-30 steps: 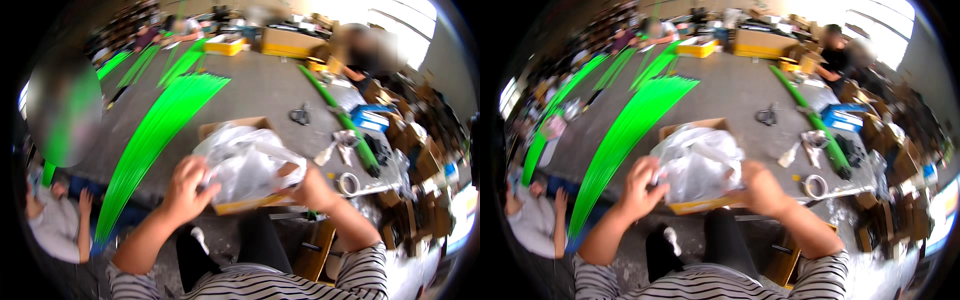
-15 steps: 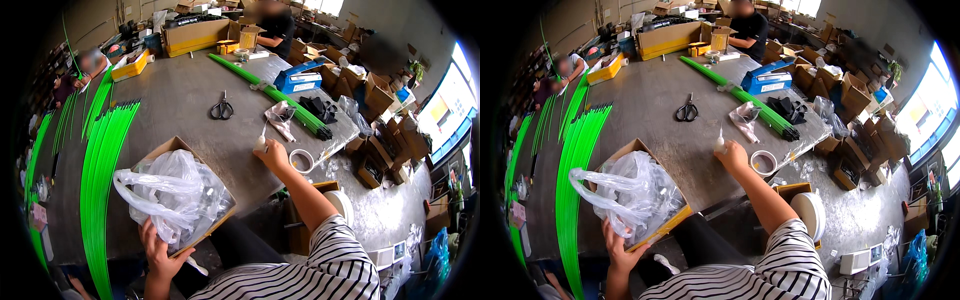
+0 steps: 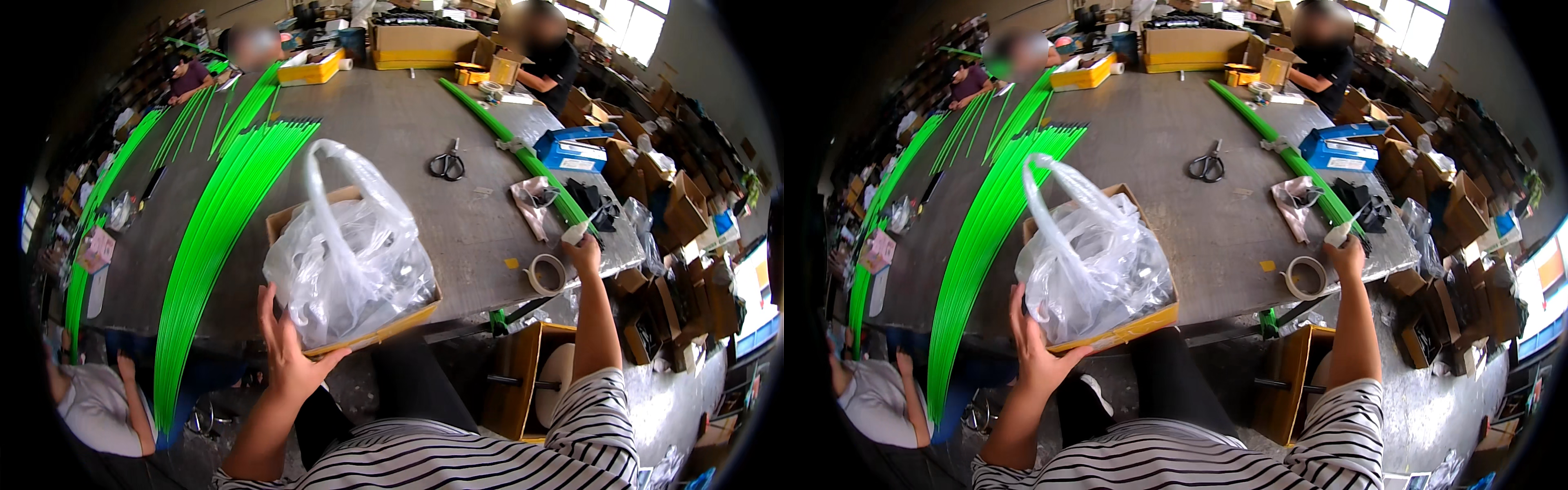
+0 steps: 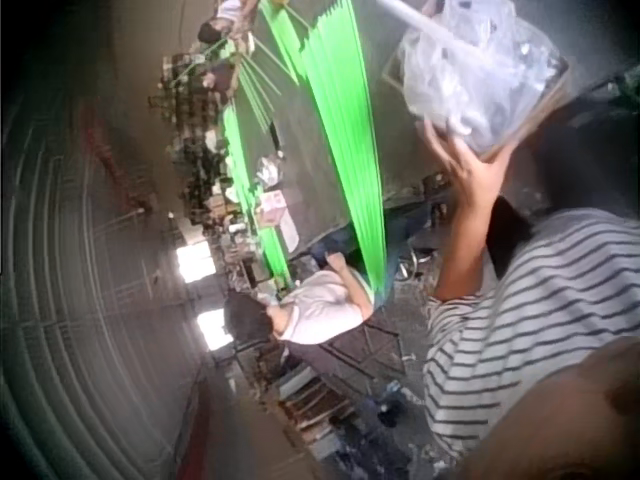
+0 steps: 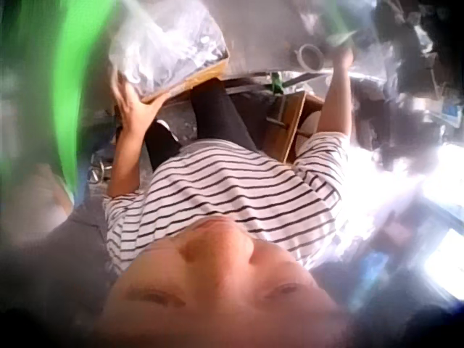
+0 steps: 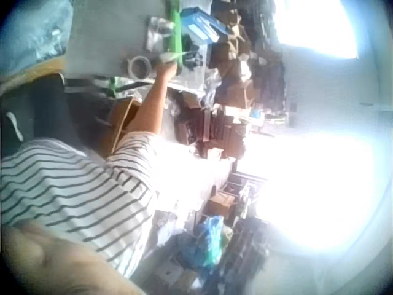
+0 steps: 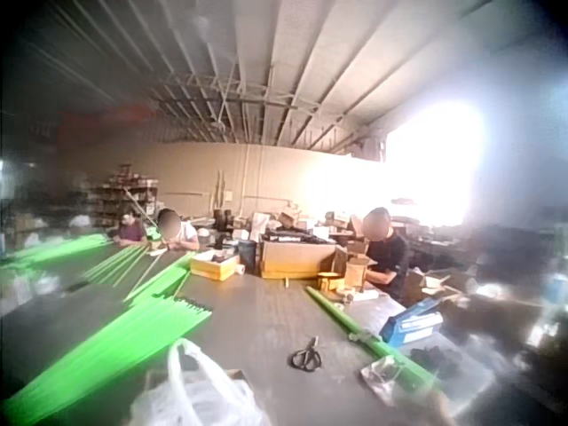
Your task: The person unpacks small metal fittings from a cardboard box and plastic bags. They then pick up long green poles and attach the metal fittings to the ends of the poles by hand.
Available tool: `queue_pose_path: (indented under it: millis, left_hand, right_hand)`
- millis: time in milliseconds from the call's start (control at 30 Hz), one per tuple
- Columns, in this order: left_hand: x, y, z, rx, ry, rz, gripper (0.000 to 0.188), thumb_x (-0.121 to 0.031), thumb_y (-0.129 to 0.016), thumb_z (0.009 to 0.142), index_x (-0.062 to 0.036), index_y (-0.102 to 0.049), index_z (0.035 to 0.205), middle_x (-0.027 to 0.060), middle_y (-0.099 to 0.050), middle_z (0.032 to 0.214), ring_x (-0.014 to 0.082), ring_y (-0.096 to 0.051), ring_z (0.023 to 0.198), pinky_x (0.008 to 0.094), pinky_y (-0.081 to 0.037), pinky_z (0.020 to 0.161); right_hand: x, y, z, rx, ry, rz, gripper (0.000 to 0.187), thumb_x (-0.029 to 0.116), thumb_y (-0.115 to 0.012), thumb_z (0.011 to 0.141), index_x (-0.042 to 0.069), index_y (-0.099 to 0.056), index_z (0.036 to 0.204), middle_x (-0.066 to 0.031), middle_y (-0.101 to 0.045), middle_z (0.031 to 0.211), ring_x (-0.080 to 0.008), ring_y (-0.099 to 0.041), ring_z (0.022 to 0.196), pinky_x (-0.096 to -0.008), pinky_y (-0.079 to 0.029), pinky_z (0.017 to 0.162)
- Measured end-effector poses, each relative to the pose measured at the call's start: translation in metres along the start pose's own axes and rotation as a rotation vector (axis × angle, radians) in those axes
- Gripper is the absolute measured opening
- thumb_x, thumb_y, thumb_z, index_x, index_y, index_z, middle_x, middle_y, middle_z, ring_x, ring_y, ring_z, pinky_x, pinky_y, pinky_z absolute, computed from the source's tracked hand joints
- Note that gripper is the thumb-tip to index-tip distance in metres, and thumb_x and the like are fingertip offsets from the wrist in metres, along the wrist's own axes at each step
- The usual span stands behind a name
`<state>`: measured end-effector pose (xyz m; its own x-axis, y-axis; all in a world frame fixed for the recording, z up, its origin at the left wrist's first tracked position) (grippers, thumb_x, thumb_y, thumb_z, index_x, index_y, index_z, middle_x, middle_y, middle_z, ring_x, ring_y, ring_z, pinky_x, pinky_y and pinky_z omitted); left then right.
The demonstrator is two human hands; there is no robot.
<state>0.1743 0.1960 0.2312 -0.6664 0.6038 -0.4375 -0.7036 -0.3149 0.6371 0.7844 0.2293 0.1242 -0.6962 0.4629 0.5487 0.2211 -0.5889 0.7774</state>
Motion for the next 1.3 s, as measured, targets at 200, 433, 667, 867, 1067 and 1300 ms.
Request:
queue_pose_path:
  millis: [200, 433, 667, 867, 1067, 1300]
  left_hand:
    - [0.039, -0.027, -0.029, -0.005, 0.364, -0.618, 0.105, -0.014, -0.087, 0.053, -0.0045, -0.024, 0.136, 0.0196, -0.036, 0.132, 0.0299, -0.042, 0.119, 0.0401, -0.038, 0.097]
    - [0.056, -0.056, 0.01, 0.022, 0.23, -0.498, 0.107, -0.021, -0.09, 0.05, -0.0037, -0.026, 0.134, 0.0164, -0.043, 0.125, 0.0267, -0.05, 0.109, 0.0369, -0.043, 0.091]
    - [0.083, -0.096, -0.02, 0.053, 0.109, -0.217, 0.108, -0.039, -0.088, 0.052, 0.0057, -0.029, 0.13, 0.0192, -0.045, 0.122, 0.0302, -0.052, 0.107, 0.0398, -0.044, 0.09]
    - [0.076, -0.096, -0.015, 0.0, 0.24, -0.51, 0.101, -0.031, -0.091, 0.048, 0.0056, -0.036, 0.125, 0.0165, -0.053, 0.113, 0.0278, -0.056, 0.102, 0.0382, -0.045, 0.088]
    - [0.069, -0.094, -0.004, 0.048, 0.125, -0.221, 0.11, -0.034, -0.089, 0.049, 0.0064, -0.029, 0.131, 0.0199, -0.048, 0.12, 0.0303, -0.054, 0.104, 0.0377, -0.047, 0.086]
    - [0.084, -0.09, -0.014, -0.09, 0.328, -0.76, 0.123, -0.038, -0.085, 0.057, -0.0026, -0.004, 0.143, 0.0221, -0.03, 0.139, 0.0328, -0.034, 0.128, 0.0402, -0.031, 0.103]
  right_hand:
    - [0.12, 0.028, -0.106, -0.135, 0.324, 0.224, 0.036, 0.009, -0.07, 0.075, 0.004, -0.058, 0.108, -0.0102, -0.062, 0.096, -0.0189, -0.06, 0.076, -0.0291, -0.047, 0.064]
    - [0.233, -0.051, -0.162, 0.334, 0.608, 0.434, 0.025, 0.016, -0.064, 0.08, 0.002, -0.059, 0.1, -0.0138, -0.063, 0.091, -0.0259, -0.062, 0.077, -0.0343, -0.049, 0.066]
    - [0.301, -0.156, -0.025, 0.402, 0.599, -0.255, 0.04, 0.026, -0.06, 0.082, 0.011, -0.053, 0.119, -0.0106, -0.056, 0.114, -0.0294, -0.051, 0.108, -0.0379, -0.042, 0.089]
    - [0.298, -0.195, 0.018, 0.296, 0.59, -0.408, 0.027, 0.035, -0.06, 0.081, 0.013, -0.061, 0.098, -0.0063, -0.056, 0.105, -0.0281, -0.053, 0.102, -0.0397, -0.047, 0.082]
    - [0.208, -0.151, 0.051, 0.163, 0.633, -0.244, 0.022, 0.025, -0.063, 0.077, 0.009, -0.061, 0.092, -0.0105, -0.06, 0.101, -0.0323, -0.057, 0.097, -0.0407, -0.046, 0.08]
    - [0.323, -0.043, -0.046, 0.285, 0.762, 0.725, 0.053, 0.026, -0.065, 0.079, 0.002, -0.047, 0.123, -0.0108, -0.059, 0.107, -0.0218, -0.056, 0.098, -0.0363, -0.042, 0.087]
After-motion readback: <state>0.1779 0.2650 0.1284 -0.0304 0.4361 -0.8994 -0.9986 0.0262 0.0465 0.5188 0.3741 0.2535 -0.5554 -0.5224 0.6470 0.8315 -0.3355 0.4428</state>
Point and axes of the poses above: each hand's wrist, its own z-axis towards the middle knuckle, its own y-axis out of the back of the hand, x = y × z, the point moved 3 cm from there along z, towards the middle knuckle
